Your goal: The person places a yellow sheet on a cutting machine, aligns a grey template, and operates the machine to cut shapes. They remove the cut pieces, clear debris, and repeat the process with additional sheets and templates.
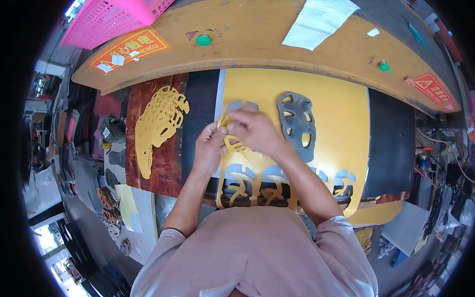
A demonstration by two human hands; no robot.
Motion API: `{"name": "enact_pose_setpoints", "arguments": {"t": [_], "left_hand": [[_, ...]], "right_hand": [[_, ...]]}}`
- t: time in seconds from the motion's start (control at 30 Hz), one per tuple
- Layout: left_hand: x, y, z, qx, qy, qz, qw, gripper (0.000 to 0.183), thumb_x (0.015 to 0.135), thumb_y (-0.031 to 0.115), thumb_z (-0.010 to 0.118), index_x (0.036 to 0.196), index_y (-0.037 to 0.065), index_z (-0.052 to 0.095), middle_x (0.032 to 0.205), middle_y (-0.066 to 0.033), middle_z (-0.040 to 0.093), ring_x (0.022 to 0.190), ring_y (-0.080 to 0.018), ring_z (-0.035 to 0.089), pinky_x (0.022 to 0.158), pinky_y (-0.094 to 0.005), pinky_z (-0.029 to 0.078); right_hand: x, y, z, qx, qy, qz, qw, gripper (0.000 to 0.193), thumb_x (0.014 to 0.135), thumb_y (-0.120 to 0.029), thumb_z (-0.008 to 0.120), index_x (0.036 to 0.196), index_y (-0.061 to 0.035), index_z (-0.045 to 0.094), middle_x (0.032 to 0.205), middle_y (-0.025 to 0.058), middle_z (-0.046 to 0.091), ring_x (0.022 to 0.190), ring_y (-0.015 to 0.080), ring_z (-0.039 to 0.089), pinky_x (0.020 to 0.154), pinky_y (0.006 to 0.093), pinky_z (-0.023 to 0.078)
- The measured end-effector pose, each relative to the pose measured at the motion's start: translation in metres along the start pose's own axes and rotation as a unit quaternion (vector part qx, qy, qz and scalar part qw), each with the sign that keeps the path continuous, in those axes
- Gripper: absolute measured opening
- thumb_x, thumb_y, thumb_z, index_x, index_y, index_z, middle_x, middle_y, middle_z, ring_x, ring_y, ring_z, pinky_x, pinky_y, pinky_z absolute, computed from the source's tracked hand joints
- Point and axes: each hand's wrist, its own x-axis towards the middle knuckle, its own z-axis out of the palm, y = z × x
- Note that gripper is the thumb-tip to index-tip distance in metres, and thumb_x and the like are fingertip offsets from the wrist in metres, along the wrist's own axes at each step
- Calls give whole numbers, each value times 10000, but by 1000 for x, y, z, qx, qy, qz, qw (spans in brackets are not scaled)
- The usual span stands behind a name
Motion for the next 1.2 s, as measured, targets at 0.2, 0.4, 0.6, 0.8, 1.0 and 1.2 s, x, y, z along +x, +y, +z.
{"name": "enact_pose_setpoints", "arguments": {"t": [0.2, 0.4, 0.6, 0.8, 1.0, 1.2], "left_hand": [[-13, -9, -7, -43, -41, -21, 998, 255, 1143, 222, 579, 1274, 21, 666, 1112, -102, 735, 988, -178, 736, 868, -352, 636], [-4, 0, -29, -60, 97, 31, 993, 348, 1152, 305, 558, 1376, 43, 608, 1216, -126, 718, 1021, -227, 729, 855, -377, 617], [6, 2, -28, -56, 56, 16, 997, 314, 1151, 309, 555, 1393, 111, 588, 1294, -110, 705, 1090, -269, 727, 919, -473, 627], [1, 3, -14, -96, 24, 4, 995, 296, 1156, 302, 541, 1365, 100, 600, 1299, -121, 693, 1075, -262, 729, 908, -474, 643], [1, -11, -13, -8, 14, 35, 999, 406, 1103, 303, 661, 1374, 3, 625, 1192, -96, 704, 986, -170, 708, 891, -377, 636], [-16, -36, -19, 206, -23, 12, 978, 369, 1044, 110, 696, 1357, -85, 668, 1061, -84, 727, 897, -113, 695, 812, -282, 624]], "right_hand": [[-21, -3, 16, 114, 21, 143, 983, 274, 1041, -229, 715, 1173, 7, 758, 973, 135, 732, 852, 205, 717, 799, 348, 584], [-62, -7, -35, 51, 8, 296, 954, 219, 1038, -203, 719, 1142, -25, 790, 953, 58, 774, 850, 111, 699, 808, 298, 573], [-109, -7, -7, -105, -119, 236, 959, 334, 941, -199, 799, 1226, -30, 761, 1058, 143, 754, 962, 235, 734, 882, 369, 573], [-81, 6, 44, -60, -4, 192, 979, 295, 938, -258, 769, 1123, -32, 731, 1005, 156, 685, 915, 326, 697, 842, 419, 564], [-79, 25, 61, 93, 6, 243, 965, 215, 986, -204, 732, 1046, 3, 727, 879, 98, 656, 770, 185, 621, 706, 362, 515], [-89, 24, 63, 86, 99, 281, 951, 217, 1004, -166, 703, 1124, 12, 728, 692, 41, 612, 658, 117, 555, 610, 335, 476]]}}
